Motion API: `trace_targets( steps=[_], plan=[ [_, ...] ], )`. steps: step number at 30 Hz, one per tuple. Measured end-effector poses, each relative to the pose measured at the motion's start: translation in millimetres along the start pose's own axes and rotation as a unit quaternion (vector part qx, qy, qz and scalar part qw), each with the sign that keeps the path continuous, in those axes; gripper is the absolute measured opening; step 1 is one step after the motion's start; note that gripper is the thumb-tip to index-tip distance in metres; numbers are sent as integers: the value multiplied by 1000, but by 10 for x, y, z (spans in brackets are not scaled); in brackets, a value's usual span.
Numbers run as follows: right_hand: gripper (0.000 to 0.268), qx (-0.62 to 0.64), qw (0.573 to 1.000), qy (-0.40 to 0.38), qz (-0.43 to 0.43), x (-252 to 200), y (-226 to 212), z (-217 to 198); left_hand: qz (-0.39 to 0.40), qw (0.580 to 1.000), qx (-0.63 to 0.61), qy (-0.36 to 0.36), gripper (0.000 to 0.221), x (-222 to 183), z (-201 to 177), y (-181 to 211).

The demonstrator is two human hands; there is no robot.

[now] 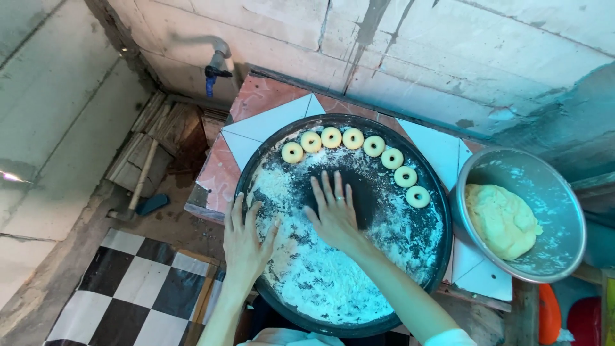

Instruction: Forming donut shapes from raw dough by hand and arranging them on a floured tray.

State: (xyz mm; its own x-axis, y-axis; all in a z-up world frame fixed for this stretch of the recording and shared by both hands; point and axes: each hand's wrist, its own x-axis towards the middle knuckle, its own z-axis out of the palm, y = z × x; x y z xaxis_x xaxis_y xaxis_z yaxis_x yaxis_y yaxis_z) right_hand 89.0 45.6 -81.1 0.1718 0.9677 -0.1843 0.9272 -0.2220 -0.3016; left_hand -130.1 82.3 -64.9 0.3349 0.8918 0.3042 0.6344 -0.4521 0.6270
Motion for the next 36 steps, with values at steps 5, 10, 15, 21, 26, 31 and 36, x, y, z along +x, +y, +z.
trace_targets(
  steps=[5, 10, 15, 21, 26, 31, 36],
  plan=[
    [72, -33, 997, 41, 63, 594, 211, -124, 4, 1000, -2, 8, 55, -9, -3, -4],
    [67, -103, 972, 182, 108, 328, 629, -47, 17, 1000, -3, 8, 56, -22, 3, -44],
    [77, -37, 997, 61, 30, -144, 359, 9, 32, 998, 41, 29, 56, -22, 43, -35],
    [69, -55, 994, 93, 12, 431, 124, 143, 23, 999, 39, 26, 57, -38, 81, -44],
    [73, -67, 985, 142, 74, 656, 539, 9, 21, 999, 39, 29, 56, -31, 42, -24],
    [66, -91, 974, 198, 56, 157, 633, 56, 13, 999, 23, 25, 55, -20, 38, 20],
    [84, -24, 994, 102, -36, 2, 239, 239, 13, 1000, 25, 9, 56, -13, 11, 30]
  ],
)
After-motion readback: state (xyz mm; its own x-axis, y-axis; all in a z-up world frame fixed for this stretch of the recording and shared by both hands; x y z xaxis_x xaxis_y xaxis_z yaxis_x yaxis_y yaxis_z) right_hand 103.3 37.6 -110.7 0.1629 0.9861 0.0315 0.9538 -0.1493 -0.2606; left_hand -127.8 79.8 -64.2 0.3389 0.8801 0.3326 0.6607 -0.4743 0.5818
